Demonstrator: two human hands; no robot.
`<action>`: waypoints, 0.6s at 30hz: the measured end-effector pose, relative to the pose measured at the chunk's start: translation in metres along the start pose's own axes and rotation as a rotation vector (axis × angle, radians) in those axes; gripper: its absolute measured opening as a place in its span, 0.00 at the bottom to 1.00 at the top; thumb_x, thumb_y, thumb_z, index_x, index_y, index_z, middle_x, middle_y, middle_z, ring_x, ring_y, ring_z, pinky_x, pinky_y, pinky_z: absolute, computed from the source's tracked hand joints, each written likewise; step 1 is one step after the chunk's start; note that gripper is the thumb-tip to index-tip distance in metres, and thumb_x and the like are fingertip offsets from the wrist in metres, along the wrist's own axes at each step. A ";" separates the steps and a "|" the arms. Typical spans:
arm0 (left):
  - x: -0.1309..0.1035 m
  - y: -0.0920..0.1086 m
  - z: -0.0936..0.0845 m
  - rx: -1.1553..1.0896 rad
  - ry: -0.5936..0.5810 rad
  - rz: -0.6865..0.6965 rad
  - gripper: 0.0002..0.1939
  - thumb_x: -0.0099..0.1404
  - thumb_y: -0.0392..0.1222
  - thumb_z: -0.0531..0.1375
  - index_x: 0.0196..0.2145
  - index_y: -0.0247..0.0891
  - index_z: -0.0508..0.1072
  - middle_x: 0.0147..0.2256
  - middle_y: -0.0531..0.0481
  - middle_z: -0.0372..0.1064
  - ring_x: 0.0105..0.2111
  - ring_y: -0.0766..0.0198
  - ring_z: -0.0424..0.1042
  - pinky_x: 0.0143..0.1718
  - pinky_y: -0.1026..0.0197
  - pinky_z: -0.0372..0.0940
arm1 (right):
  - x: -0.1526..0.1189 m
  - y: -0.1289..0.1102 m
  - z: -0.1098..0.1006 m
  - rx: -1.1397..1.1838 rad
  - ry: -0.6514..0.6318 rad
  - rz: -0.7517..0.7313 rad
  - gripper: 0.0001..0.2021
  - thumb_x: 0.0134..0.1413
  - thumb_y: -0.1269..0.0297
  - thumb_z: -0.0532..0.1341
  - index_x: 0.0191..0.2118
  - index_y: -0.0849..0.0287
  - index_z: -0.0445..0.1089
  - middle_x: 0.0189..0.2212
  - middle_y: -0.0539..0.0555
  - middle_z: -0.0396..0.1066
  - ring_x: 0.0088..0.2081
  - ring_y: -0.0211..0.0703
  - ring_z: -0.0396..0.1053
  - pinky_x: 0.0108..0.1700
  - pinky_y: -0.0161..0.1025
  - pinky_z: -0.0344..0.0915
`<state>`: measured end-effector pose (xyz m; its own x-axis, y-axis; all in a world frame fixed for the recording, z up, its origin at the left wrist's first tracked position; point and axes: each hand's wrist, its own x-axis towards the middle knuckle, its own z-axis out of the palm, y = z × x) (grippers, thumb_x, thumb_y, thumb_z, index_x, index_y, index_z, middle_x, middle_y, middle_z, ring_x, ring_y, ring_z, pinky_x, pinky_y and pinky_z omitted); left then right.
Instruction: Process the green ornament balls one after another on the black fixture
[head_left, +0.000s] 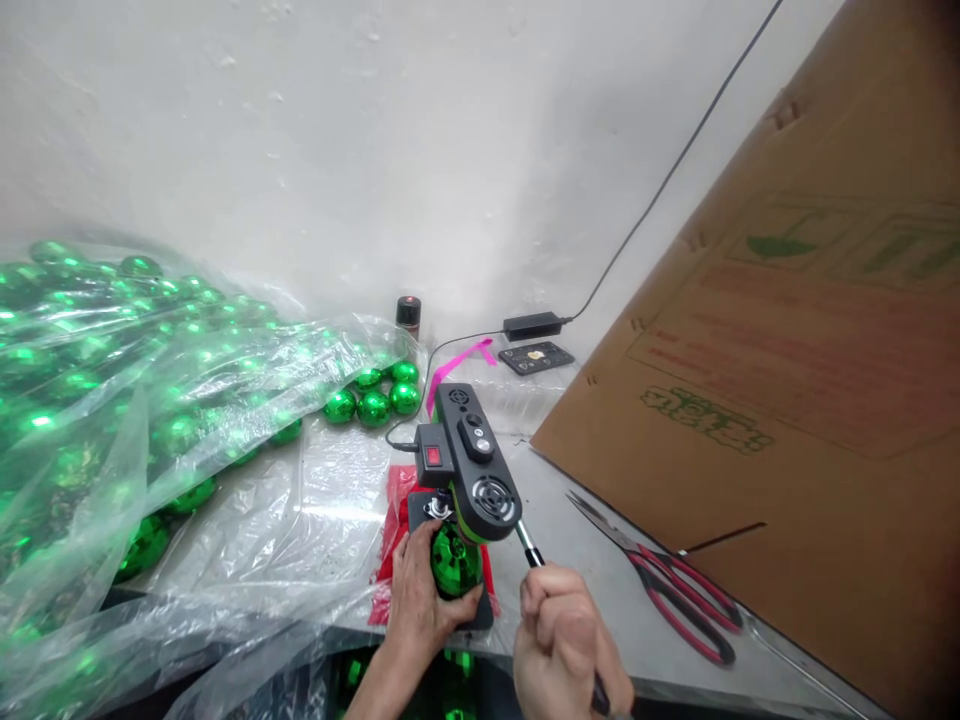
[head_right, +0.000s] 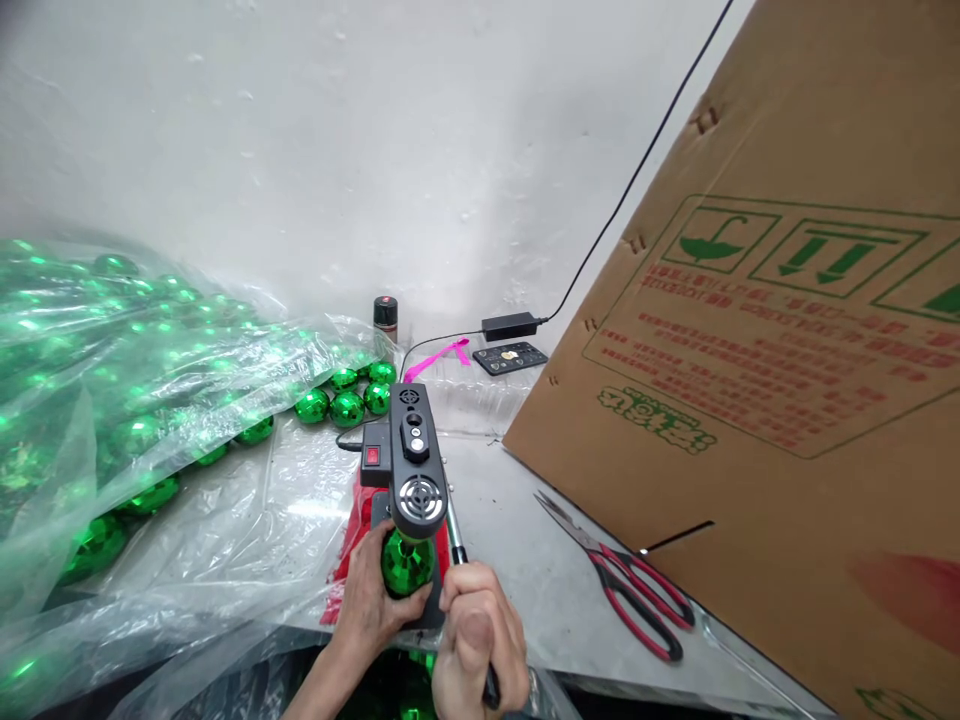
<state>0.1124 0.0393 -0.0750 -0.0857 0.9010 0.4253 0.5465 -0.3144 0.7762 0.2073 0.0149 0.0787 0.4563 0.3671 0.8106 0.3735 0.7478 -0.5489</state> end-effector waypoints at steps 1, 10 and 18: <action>0.000 -0.001 0.001 0.003 -0.002 -0.002 0.41 0.49 0.39 0.73 0.61 0.38 0.71 0.54 0.36 0.82 0.53 0.36 0.83 0.57 0.31 0.79 | -0.001 -0.001 0.001 -0.004 0.002 0.003 0.25 0.79 0.68 0.54 0.23 0.56 0.56 0.20 0.44 0.55 0.23 0.34 0.59 0.24 0.32 0.57; -0.003 -0.004 0.002 0.015 -0.011 0.009 0.41 0.50 0.42 0.74 0.62 0.37 0.71 0.55 0.33 0.81 0.54 0.34 0.83 0.56 0.30 0.79 | -0.037 0.027 -0.013 -0.038 -0.034 -0.055 0.26 0.81 0.63 0.53 0.24 0.56 0.61 0.23 0.44 0.64 0.24 0.34 0.65 0.37 0.38 0.68; -0.003 -0.007 -0.011 -0.052 -0.096 -0.082 0.41 0.52 0.40 0.74 0.64 0.37 0.71 0.59 0.32 0.80 0.59 0.35 0.82 0.61 0.30 0.78 | 0.015 -0.008 -0.009 -0.003 -0.081 0.130 0.23 0.78 0.67 0.56 0.25 0.56 0.60 0.21 0.46 0.61 0.26 0.36 0.66 0.27 0.33 0.58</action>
<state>0.0997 0.0357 -0.0771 -0.0471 0.9480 0.3148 0.4967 -0.2512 0.8308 0.2183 0.0093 0.0937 0.4341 0.5046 0.7463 0.3178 0.6894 -0.6510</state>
